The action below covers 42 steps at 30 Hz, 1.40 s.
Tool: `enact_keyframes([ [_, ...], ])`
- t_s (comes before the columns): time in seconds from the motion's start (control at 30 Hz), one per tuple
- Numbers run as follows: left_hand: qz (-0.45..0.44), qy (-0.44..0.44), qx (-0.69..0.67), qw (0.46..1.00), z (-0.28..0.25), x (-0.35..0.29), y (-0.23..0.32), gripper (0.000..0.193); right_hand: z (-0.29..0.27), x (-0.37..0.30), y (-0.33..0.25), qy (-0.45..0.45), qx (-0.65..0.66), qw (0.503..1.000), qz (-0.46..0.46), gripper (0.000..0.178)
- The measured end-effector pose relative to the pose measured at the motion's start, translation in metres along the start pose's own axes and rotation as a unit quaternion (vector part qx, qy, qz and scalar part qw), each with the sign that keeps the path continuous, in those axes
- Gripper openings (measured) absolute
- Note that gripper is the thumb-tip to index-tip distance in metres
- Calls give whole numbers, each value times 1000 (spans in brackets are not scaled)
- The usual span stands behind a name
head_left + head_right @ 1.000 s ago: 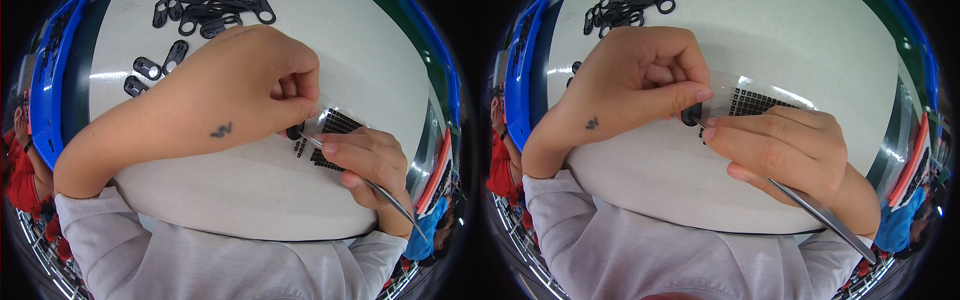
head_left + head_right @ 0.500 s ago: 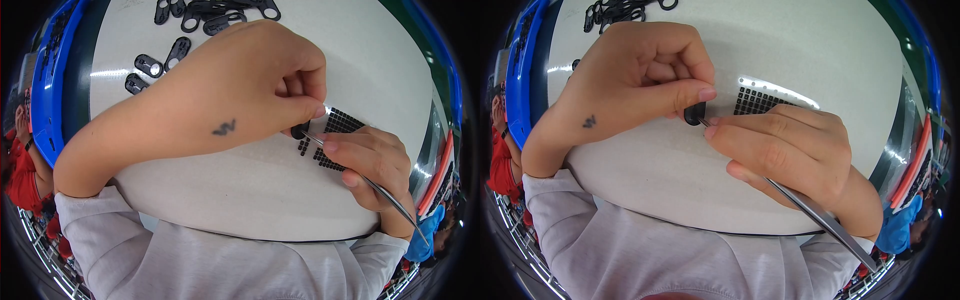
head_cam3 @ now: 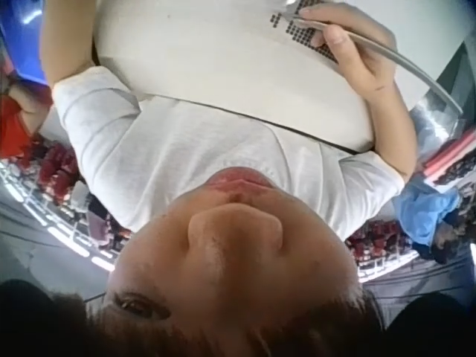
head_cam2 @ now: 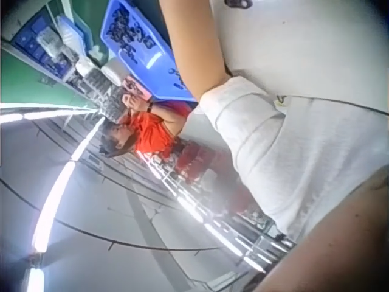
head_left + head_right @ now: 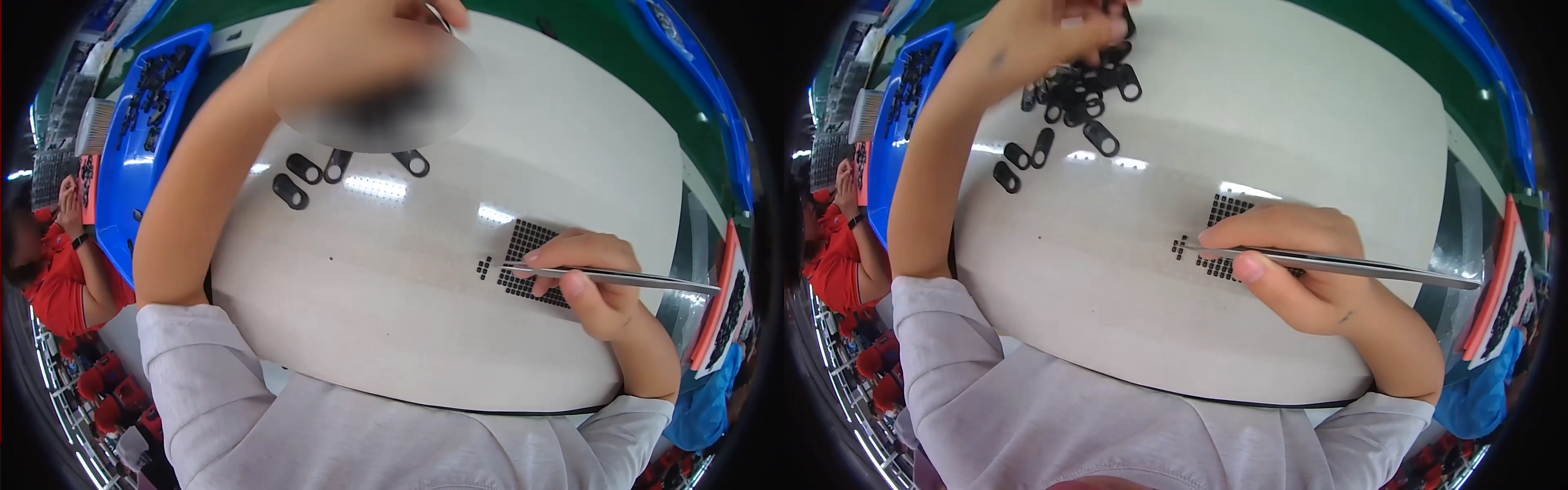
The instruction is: The person places small black plastic components onto a grid structure using a metal stylus.
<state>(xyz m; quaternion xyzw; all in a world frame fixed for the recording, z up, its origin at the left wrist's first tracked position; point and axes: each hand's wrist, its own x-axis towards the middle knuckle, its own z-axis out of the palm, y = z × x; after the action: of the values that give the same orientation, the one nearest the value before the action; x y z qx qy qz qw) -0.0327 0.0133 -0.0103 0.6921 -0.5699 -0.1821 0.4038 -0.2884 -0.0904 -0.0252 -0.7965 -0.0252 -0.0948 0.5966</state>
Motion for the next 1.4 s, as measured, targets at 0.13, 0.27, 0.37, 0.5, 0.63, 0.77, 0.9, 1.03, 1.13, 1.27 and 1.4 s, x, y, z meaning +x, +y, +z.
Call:
enact_keyframes([
  [0.13,-180,-2,-89,980,-35,52,-44,21,1,6,-5,-28,-23,999,22,21],
  [0.27,-96,77,82,989,-33,55,-65,30,0,5,-1,-45,-64,997,-16,19],
  [0.37,-21,95,231,968,-43,32,-47,28,-1,6,-7,-55,-40,995,79,19],
  [0.5,6,-34,208,978,-49,-7,-4,25,-3,7,-7,-58,-58,996,45,19],
  [0.63,2,-106,219,970,-45,-20,-5,18,-1,4,-4,-45,-29,997,50,19],
  [0.77,4,-79,255,964,-46,-29,-1,10,3,2,-4,-15,-30,999,5,19],
  [0.9,-45,-40,147,987,-30,-31,21,12,1,4,-3,35,-60,998,-12,13],
  [1.03,-67,-94,-86,990,11,-46,44,18,-5,6,-5,-36,-66,997,-23,13],
  [1.13,-123,-167,-180,961,33,-52,50,20,-1,11,-3,-57,-107,992,-38,16],
  [1.27,-95,-124,-156,975,46,-58,42,16,-3,9,-3,-46,-116,992,5,16],
  [1.4,126,-82,-50,987,55,-64,27,18,4,7,5,-11,-96,994,-49,13],
])
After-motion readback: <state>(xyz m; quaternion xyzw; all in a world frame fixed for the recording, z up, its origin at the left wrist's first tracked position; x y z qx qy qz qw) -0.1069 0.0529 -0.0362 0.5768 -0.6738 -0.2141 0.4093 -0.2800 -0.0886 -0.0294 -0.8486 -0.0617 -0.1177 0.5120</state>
